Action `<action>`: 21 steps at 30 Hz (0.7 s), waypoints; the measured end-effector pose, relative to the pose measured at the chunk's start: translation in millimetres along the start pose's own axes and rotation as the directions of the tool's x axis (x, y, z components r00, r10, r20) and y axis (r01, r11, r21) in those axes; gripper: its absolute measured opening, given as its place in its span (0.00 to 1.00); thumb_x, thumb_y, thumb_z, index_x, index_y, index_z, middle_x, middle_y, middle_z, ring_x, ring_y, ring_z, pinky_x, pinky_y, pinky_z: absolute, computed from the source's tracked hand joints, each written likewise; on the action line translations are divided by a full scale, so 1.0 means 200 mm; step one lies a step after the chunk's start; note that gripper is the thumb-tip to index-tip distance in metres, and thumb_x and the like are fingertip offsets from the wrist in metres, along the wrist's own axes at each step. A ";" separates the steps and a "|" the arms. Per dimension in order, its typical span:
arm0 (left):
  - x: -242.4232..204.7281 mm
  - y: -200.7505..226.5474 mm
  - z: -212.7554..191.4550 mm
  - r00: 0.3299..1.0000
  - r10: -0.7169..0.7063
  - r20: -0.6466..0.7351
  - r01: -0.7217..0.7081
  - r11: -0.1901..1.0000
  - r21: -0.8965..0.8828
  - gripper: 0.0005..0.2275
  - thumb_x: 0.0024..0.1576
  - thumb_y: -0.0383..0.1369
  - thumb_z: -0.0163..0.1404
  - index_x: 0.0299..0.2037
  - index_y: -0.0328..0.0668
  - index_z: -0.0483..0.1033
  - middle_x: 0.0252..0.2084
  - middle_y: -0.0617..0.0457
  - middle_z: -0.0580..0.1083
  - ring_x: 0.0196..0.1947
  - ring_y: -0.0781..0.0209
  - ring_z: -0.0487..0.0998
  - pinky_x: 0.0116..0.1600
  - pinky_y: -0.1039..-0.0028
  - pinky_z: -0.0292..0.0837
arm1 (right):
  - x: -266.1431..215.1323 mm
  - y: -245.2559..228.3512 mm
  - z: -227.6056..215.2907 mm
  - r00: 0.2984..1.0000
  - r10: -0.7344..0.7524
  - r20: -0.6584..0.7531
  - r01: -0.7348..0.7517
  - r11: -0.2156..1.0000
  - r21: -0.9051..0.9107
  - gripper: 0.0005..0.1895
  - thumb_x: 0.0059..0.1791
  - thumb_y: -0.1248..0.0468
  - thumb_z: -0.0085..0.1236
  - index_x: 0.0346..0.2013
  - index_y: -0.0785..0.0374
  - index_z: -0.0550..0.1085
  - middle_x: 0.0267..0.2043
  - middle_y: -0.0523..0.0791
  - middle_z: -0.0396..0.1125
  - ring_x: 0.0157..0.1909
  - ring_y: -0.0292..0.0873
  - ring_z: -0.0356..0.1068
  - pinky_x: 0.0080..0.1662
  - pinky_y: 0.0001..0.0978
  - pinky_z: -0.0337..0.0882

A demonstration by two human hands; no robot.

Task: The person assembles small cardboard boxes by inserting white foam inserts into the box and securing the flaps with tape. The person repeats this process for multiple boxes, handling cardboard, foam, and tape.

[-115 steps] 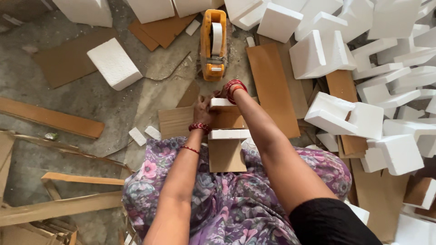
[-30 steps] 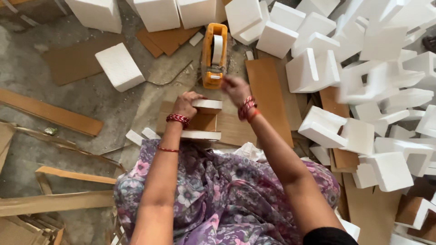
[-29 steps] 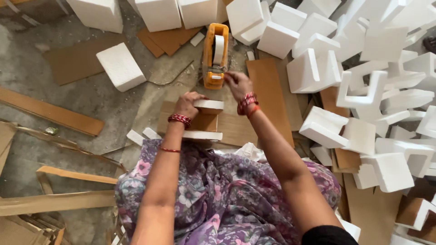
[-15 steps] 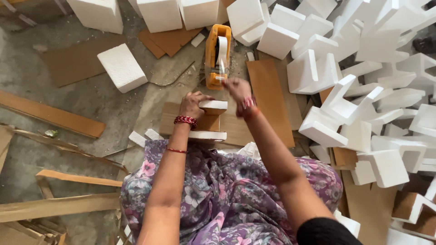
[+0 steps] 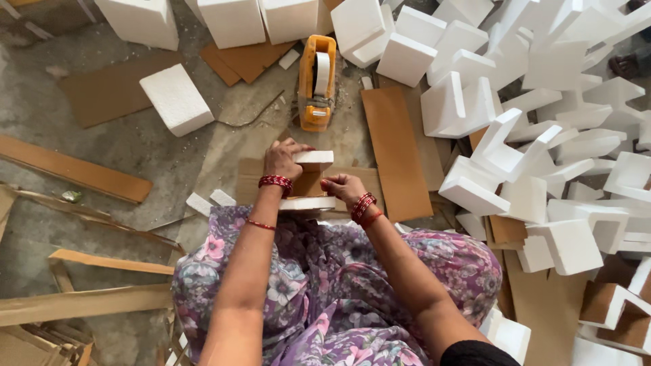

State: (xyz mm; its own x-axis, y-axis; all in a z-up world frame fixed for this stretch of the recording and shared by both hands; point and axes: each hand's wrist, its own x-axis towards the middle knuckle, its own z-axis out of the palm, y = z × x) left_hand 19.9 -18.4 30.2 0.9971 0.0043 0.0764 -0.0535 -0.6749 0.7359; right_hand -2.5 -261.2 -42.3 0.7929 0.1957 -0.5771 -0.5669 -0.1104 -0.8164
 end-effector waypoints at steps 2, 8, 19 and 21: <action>-0.03 0.02 0.00 0.999 -0.031 0.033 0.031 1.000 -0.004 0.24 0.40 0.22 0.52 0.42 0.68 0.86 0.42 0.60 0.78 0.44 0.50 0.74 0.54 0.65 0.73 | -0.01 0.07 -0.01 1.000 0.005 0.012 -0.005 1.000 0.019 0.10 0.47 0.64 0.67 0.40 0.67 0.79 0.37 0.44 0.77 0.37 0.35 0.75 0.42 0.26 0.75; -0.03 0.05 -0.01 0.994 -0.059 0.089 0.058 0.998 0.012 0.24 0.41 0.22 0.50 0.43 0.68 0.86 0.43 0.61 0.78 0.46 0.50 0.73 0.56 0.65 0.72 | 0.14 0.23 0.01 0.991 -0.114 -0.075 0.114 0.993 -0.005 0.08 0.48 0.67 0.65 0.41 0.67 0.79 0.36 0.46 0.77 0.37 0.35 0.76 0.42 0.27 0.75; -0.05 0.05 -0.03 0.997 0.031 0.073 -0.030 0.999 -0.018 0.25 0.42 0.19 0.49 0.44 0.63 0.85 0.44 0.60 0.78 0.45 0.49 0.74 0.55 0.63 0.73 | 0.30 0.19 0.00 0.807 -0.567 -0.166 0.293 0.628 -0.721 0.19 0.45 0.57 0.71 0.40 0.63 0.72 0.27 0.48 0.73 0.27 0.42 0.73 0.33 0.35 0.73; -0.06 0.05 -0.04 0.997 0.058 0.050 -0.057 0.998 -0.008 0.26 0.40 0.17 0.48 0.44 0.61 0.85 0.43 0.58 0.78 0.44 0.47 0.74 0.54 0.62 0.73 | 0.34 0.10 -0.05 0.911 -0.413 -0.022 0.246 0.584 -0.774 0.17 0.48 0.55 0.66 0.46 0.61 0.75 0.32 0.47 0.75 0.28 0.42 0.75 0.33 0.34 0.74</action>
State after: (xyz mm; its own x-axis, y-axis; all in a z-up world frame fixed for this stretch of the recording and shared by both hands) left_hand 7.3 -19.1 41.6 0.9938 -0.0713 0.0853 -0.1110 -0.6682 0.7357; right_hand 41.2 -260.0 -98.4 0.9608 0.2027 -0.1891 0.0372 -0.7702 -0.6368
